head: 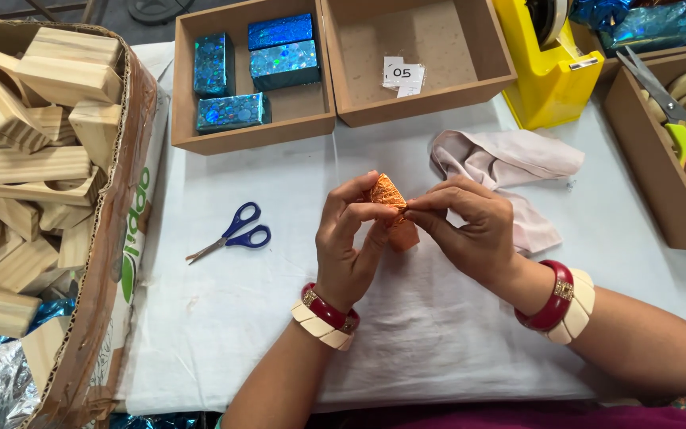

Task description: The person wraps small wooden blocks in shiny metallic foil. They fold and smooth orange, red, brown, and blue foils around the blocks, using tape to secure the edges. The wrapped blocks are placed into a cardboard box, and the person wipes a block with a cloth before wrapping.

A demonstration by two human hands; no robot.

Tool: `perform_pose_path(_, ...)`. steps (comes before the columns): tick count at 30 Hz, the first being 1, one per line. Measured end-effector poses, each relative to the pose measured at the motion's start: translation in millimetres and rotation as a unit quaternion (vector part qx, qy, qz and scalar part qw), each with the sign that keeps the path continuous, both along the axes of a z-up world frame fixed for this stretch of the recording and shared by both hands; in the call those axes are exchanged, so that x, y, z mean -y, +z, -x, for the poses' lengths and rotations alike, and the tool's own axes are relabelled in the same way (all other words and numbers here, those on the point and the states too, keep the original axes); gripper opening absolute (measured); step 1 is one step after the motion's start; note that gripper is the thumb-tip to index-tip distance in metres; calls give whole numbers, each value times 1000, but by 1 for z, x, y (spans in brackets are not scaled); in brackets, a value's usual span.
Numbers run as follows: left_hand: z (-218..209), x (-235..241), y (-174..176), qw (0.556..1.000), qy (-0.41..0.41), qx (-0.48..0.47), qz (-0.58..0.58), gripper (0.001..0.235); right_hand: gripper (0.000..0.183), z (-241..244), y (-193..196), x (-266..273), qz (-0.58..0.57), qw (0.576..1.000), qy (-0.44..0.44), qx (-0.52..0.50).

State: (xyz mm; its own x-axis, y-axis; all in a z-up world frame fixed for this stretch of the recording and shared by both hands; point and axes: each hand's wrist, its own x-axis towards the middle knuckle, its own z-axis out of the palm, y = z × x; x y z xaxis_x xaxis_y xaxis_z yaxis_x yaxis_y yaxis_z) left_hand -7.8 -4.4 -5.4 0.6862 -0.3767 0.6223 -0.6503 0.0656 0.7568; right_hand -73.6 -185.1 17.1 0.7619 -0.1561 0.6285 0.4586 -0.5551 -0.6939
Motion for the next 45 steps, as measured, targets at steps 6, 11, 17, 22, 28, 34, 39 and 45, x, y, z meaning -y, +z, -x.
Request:
perform_pose_path(6,-2,-2,9,996,42,61,-47,16,27,-1,8,-1,-16,1000,11,4)
perform_pose_path(11,-6,0,7,995,45,82,-36,28,27,-6,18,13,225,968,1,112)
perform_pose_path(17,-23,-1,-16,990,-45,-116,72,45,48,-8,-3,28,-17,988,122,-92)
perform_pose_path(22,-34,-5,-23,923,-78,-318,201,47,73,-16,-1,18,28,967,135,-214)
perform_pose_path(28,-32,-6,-21,944,-127,-268,145,69,76,-15,-2,11,-15,956,113,-272)
perform_pose_path(34,-33,-4,-33,925,-84,-310,203,89,85,2,0,-19,237,969,34,-53)
perform_pose_path(39,-32,-12,-35,887,-93,-334,304,83,102,12,-1,-38,255,966,53,-10)
perform_pose_path(45,-38,-15,-33,885,-183,-324,280,88,86,6,-8,-21,66,991,95,-62)
